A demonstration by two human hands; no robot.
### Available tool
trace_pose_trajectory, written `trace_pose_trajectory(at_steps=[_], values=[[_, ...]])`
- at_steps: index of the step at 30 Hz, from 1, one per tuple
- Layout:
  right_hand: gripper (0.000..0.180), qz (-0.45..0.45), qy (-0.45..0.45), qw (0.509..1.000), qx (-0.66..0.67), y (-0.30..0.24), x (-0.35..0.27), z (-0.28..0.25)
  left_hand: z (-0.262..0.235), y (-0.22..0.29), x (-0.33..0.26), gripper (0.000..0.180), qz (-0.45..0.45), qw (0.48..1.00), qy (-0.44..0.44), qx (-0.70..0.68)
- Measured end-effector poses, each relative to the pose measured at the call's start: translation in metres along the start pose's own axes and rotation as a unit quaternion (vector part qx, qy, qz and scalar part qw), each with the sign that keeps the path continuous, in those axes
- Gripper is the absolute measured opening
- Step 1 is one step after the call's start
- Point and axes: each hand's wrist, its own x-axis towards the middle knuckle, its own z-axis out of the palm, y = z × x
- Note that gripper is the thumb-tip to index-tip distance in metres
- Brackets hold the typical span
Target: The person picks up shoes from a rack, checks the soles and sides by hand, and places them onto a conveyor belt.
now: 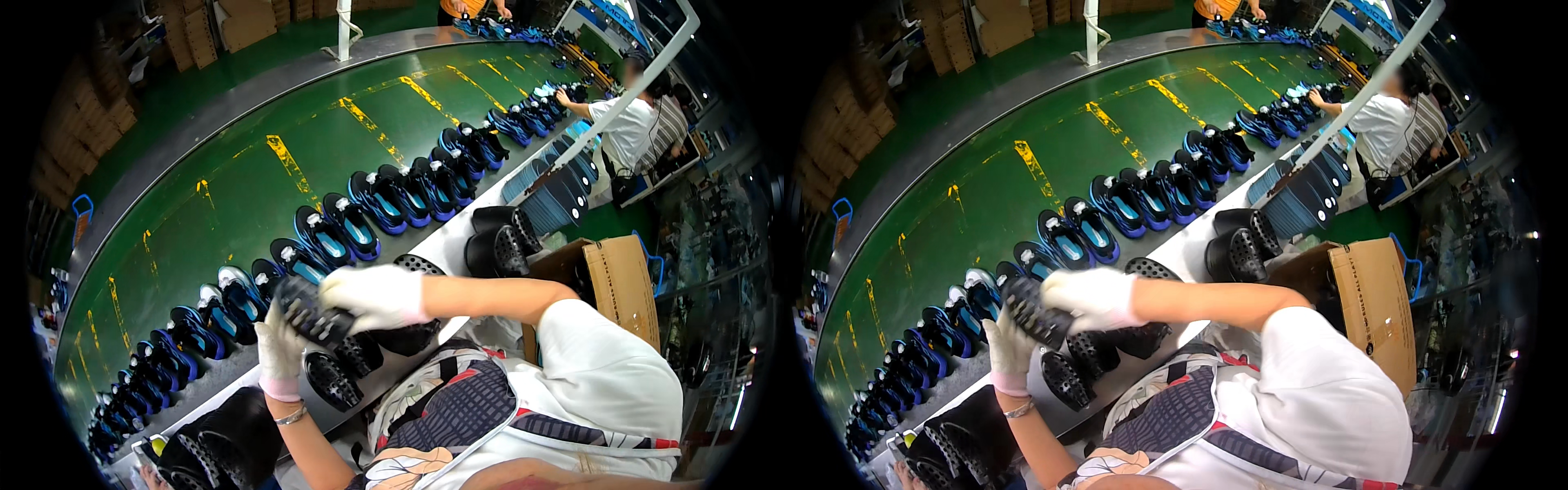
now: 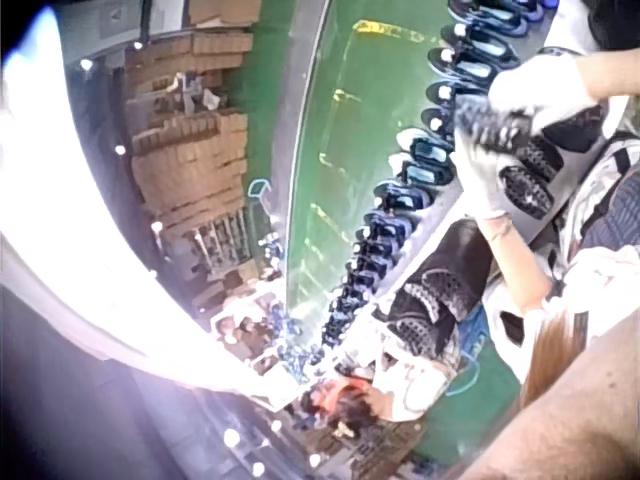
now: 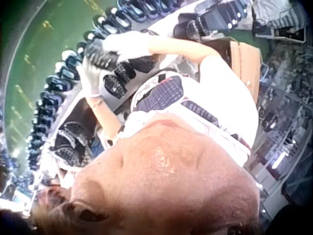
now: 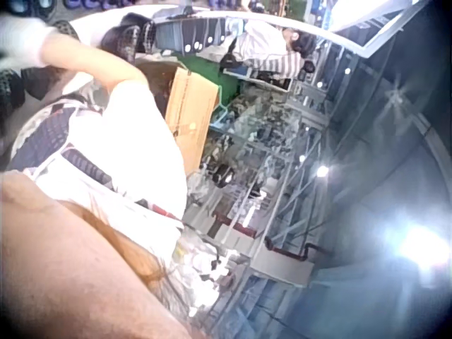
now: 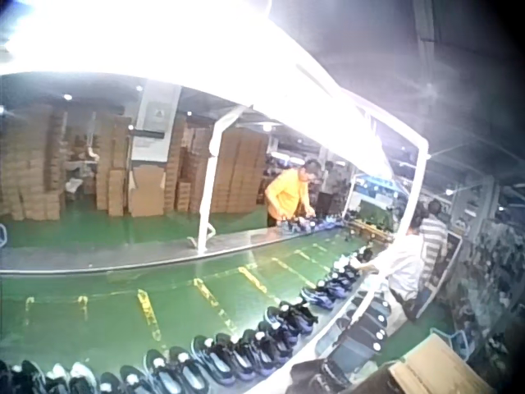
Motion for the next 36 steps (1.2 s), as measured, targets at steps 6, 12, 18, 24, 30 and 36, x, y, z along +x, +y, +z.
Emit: trace_pose_trajectory(at_steps=[6, 12, 18, 24, 30, 36], values=[[0.049, 0.015, -0.098, 0.985, 0.141, 0.001, 0.092, 0.088, -0.042, 0.021, -0.018, 0.053, 0.117, 0.977, 0.091, -0.153], [0.048, 0.108, -0.216, 0.966, 0.088, -0.016, 0.13, 0.119, -0.081, 0.012, -0.015, 0.035, 0.147, 0.941, 0.301, -0.057], [0.045, 0.11, -0.231, 0.965, -0.057, -0.017, 0.16, 0.176, -0.134, 0.009, -0.029, 0.047, 0.154, 0.909, 0.369, 0.118], [0.047, 0.158, -0.252, 0.941, -0.159, 0.02, 0.209, 0.191, -0.166, -0.002, -0.01, 0.029, 0.205, 0.705, 0.358, 0.577], [0.05, 0.141, -0.32, 0.908, -0.229, 0.013, 0.279, 0.196, -0.19, -0.007, 0.023, 0.017, 0.124, 0.624, 0.368, 0.678], [0.028, 0.065, -0.325, 0.873, -0.358, 0.005, 0.299, 0.24, -0.189, -0.003, 0.03, 0.016, 0.11, 0.663, 0.403, 0.622]])
